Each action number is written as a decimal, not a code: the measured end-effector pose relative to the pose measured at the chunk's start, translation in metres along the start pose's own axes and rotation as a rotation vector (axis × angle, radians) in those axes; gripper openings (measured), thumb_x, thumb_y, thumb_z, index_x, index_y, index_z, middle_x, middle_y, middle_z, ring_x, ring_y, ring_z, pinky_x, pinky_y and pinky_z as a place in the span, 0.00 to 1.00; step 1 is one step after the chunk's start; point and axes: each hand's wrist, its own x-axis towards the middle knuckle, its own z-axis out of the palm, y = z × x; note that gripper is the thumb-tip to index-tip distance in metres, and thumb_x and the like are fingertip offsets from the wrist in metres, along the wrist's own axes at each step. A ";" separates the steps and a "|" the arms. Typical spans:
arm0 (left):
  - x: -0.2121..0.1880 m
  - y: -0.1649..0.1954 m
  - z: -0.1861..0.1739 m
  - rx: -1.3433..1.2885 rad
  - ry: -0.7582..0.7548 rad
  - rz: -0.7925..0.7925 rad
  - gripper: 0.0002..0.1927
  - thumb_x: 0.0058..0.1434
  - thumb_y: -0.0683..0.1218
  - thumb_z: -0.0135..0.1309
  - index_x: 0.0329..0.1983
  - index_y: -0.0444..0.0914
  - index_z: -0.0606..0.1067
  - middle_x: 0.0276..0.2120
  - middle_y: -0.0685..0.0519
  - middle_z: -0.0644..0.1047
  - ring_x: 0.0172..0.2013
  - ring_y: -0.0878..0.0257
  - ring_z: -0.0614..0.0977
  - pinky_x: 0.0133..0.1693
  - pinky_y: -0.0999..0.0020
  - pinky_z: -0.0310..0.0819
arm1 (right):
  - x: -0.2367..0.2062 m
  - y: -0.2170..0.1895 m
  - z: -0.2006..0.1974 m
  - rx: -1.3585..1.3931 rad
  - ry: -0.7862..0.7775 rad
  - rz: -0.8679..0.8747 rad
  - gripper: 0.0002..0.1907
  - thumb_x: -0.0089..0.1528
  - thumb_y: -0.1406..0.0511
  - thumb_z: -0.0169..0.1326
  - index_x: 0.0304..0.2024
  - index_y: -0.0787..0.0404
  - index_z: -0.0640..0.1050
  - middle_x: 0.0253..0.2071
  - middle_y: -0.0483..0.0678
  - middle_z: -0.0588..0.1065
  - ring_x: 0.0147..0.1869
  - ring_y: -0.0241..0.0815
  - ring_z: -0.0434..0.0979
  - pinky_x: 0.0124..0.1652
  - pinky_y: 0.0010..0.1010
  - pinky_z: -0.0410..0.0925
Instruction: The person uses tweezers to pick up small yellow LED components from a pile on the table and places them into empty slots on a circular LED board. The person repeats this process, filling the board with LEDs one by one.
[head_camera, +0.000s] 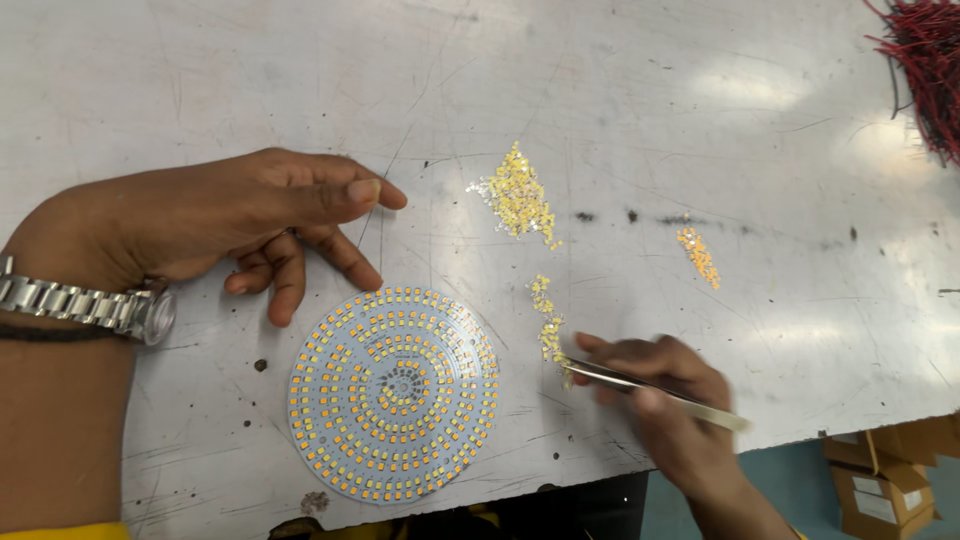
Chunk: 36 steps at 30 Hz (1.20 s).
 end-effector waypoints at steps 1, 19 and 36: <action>0.000 -0.001 0.000 -0.002 -0.004 0.003 0.55 0.38 0.81 0.48 0.64 0.45 0.71 0.36 0.40 0.83 0.09 0.63 0.79 0.09 0.75 0.59 | -0.007 -0.003 0.000 0.129 -0.027 0.013 0.14 0.69 0.60 0.56 0.44 0.66 0.76 0.37 0.56 0.80 0.49 0.53 0.83 0.68 0.58 0.63; 0.002 -0.009 -0.005 -0.065 -0.039 -0.025 0.49 0.46 0.76 0.53 0.64 0.42 0.70 0.35 0.41 0.88 0.11 0.63 0.79 0.10 0.75 0.59 | 0.163 0.028 -0.037 0.144 -0.108 0.052 0.10 0.69 0.62 0.54 0.40 0.64 0.73 0.42 0.56 0.79 0.52 0.46 0.79 0.53 0.38 0.71; 0.004 -0.005 -0.002 -0.010 0.002 -0.050 0.49 0.43 0.77 0.52 0.63 0.43 0.72 0.35 0.44 0.85 0.11 0.63 0.78 0.11 0.74 0.59 | 0.020 0.007 -0.046 0.168 0.052 -0.033 0.10 0.70 0.65 0.53 0.42 0.68 0.74 0.38 0.57 0.77 0.47 0.51 0.82 0.53 0.50 0.75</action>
